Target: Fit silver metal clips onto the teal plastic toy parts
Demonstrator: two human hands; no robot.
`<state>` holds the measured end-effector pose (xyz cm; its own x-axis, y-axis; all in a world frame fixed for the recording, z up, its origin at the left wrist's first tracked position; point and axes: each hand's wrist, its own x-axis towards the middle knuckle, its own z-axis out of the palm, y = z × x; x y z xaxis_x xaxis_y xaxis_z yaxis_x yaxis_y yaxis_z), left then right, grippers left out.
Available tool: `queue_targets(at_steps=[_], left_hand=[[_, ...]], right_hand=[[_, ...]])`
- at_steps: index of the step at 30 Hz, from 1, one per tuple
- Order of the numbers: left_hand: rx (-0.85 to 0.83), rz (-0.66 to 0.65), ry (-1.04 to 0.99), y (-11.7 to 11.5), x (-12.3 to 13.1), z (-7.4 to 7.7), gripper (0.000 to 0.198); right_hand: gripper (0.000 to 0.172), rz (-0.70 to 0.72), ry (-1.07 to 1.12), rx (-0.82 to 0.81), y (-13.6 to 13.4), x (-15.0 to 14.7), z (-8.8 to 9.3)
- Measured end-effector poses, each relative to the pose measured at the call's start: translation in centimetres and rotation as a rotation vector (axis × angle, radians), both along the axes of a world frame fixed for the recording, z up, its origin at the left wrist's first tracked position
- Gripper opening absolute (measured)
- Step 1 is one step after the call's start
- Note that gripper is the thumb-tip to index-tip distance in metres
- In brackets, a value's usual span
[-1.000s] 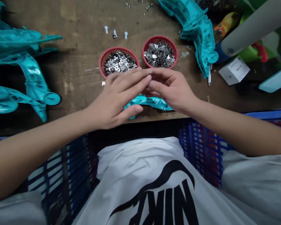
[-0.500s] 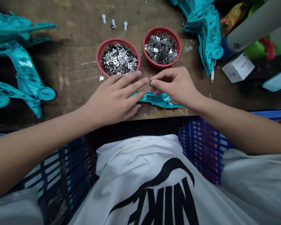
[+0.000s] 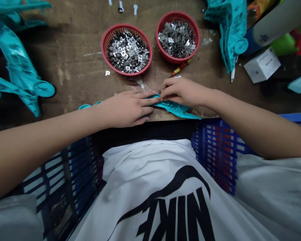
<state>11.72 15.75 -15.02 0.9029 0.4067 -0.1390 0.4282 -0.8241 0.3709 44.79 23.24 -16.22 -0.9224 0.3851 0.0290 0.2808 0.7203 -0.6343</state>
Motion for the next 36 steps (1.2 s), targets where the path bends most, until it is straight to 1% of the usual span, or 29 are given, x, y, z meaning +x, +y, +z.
queue_targets(at_steps=[4, 8, 11, 13, 15, 17, 18, 20, 22, 24, 25, 28, 31, 34, 36], left_hand=[[0.010, -0.004, 0.022, 0.0, 0.1, 0.0, 0.038], [-0.005, -0.007, 0.047, 0.1, 0.2, 0.0, 0.039], [-0.015, -0.003, 0.044, 0.1, 0.1, 0.0, 0.040], [-0.003, 0.011, 0.023, 0.1, 0.1, 0.0, 0.040], [0.027, 0.047, 0.004, 0.0, 0.0, 0.1, 0.043], [0.069, 0.105, -0.003, 0.0, 0.0, 0.2, 0.052], [0.084, 0.130, -0.001, 0.0, 0.0, 0.2, 0.057], [0.089, 0.168, 0.000, -0.1, 0.1, 0.4, 0.065], [0.066, 0.196, -0.011, -0.1, 0.1, 0.4, 0.067], [0.062, 0.220, -0.024, -0.1, 0.1, 0.4, 0.064], [0.074, 0.230, -0.028, -0.1, 0.0, 0.3, 0.062], [0.116, 0.259, -0.039, 0.0, -0.2, -0.1, 0.055], [0.097, 0.338, -0.103, 0.2, -0.3, -0.4, 0.054], [0.095, 0.425, -0.193, 0.4, -0.3, -0.2, 0.055], [0.103, 0.433, -0.234, 0.5, -0.2, 0.2, 0.058]], right_hand=[[0.035, 0.014, 0.048, -0.037, 0.4, 0.2, -0.5], [0.034, 0.042, 0.043, -0.045, 0.7, 0.4, -0.8], [0.034, 0.040, -0.010, -0.044, 0.8, 0.4, -0.2], [0.034, -0.049, -0.104, -0.008, 1.0, 0.4, 1.1], [0.036, -0.232, -0.262, 0.099, 1.2, 0.4, 2.7], [0.039, -0.422, -0.456, 0.249, 1.3, 0.5, 4.4], [0.041, -0.483, -0.541, 0.311, 1.3, 0.6, 5.1], [0.046, -0.539, -0.645, 0.384, 1.1, 0.5, 5.9], [0.053, -0.546, -0.678, 0.388, 0.8, 0.3, 6.1], [0.060, -0.541, -0.725, 0.373, 0.6, -0.1, 5.8], [0.060, -0.536, -0.753, 0.367, 0.5, -0.3, 5.6], [0.048, -0.521, -0.806, 0.381, 0.6, -0.4, 4.9], [0.035, -0.490, -0.692, 0.376, 0.6, 0.2, 4.7], [0.029, -0.342, -0.520, 0.307, -0.3, 0.5, 5.4], [0.030, -0.240, -0.514, 0.291, -1.3, 0.1, 6.2]])
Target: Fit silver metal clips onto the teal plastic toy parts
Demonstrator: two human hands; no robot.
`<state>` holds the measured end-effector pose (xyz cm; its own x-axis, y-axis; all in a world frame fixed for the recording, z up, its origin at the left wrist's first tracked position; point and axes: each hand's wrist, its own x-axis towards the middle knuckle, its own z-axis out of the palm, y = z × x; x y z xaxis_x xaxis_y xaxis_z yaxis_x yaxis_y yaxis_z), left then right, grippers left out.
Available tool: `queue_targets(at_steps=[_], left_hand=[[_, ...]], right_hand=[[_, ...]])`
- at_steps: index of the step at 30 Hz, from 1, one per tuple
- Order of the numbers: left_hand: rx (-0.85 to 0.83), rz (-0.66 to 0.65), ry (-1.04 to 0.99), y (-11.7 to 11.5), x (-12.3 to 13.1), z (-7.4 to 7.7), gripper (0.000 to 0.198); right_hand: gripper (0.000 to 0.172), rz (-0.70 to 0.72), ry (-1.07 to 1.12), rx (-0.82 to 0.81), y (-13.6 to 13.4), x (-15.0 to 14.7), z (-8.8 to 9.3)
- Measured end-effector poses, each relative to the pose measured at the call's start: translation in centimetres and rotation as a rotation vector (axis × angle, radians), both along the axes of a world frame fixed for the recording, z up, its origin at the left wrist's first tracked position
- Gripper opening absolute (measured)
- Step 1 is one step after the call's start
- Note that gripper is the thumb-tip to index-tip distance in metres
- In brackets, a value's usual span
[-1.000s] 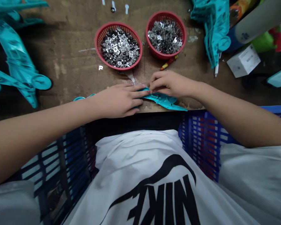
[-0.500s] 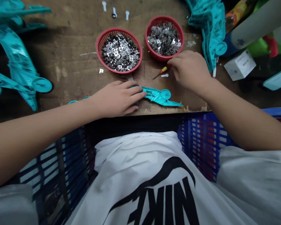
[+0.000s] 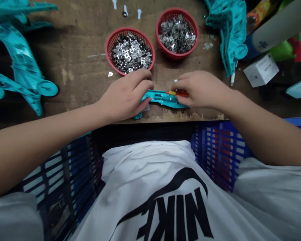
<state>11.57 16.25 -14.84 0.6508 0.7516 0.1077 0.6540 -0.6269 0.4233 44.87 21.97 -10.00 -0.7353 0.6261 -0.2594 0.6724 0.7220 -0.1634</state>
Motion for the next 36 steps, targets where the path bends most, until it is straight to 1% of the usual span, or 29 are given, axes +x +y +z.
queue_targets(at_steps=[3, 5, 8, 11, 14, 17, 20, 25, 28, 32, 34, 36], left_hand=[[-0.037, -0.066, 0.006, -0.2, 0.2, 0.2, 0.064], [-0.072, -0.099, 0.032, -0.4, 0.2, -0.2, 0.066], [-0.092, -0.095, 0.036, -0.8, 0.3, -1.7, 0.070], [-0.075, -0.105, 0.013, -0.9, 0.3, -3.4, 0.072], [-0.070, -0.146, 0.012, -0.7, 0.4, -4.2, 0.073], [-0.111, -0.177, 0.023, -0.3, 0.6, -4.2, 0.074], [-0.133, -0.197, 0.033, -0.2, 0.7, -3.9, 0.075], [-0.107, -0.203, 0.048, -0.3, 0.8, -3.8, 0.074], [-0.086, -0.177, 0.052, -0.4, 0.7, -3.7, 0.071], [-0.085, -0.156, 0.053, -0.4, 0.3, -3.5, 0.070], [-0.083, -0.143, 0.042, -0.4, 0.2, -3.5, 0.071], [-0.078, -0.131, 0.026, -0.5, 0.1, -3.4, 0.070]], right_hand=[[0.033, 0.060, -0.084, 0.028, -1.4, -1.3, 0.8], [0.037, 0.078, -0.130, 0.055, -1.9, -2.0, 0.8], [0.038, 0.099, -0.155, 0.072, -2.2, -2.3, 0.5], [0.035, 0.089, -0.153, 0.066, -2.5, -2.4, 0.4], [0.037, 0.081, -0.183, 0.039, -3.1, -2.7, 0.5], [0.044, 0.087, -0.203, 0.052, -3.8, -3.2, 0.4], [0.043, 0.079, -0.185, 0.082, -4.4, -3.5, 0.1], [0.046, 0.114, -0.219, 0.112, -4.9, -3.8, -0.5], [0.048, 0.097, -0.246, 0.113, -4.8, -4.0, -0.1], [0.044, 0.023, -0.218, 0.068, -3.7, -3.0, 0.6], [0.038, -0.042, -0.134, 0.072, -2.5, -1.9, 0.2], [0.036, -0.090, -0.041, 0.098, -1.0, -0.6, -0.8]])
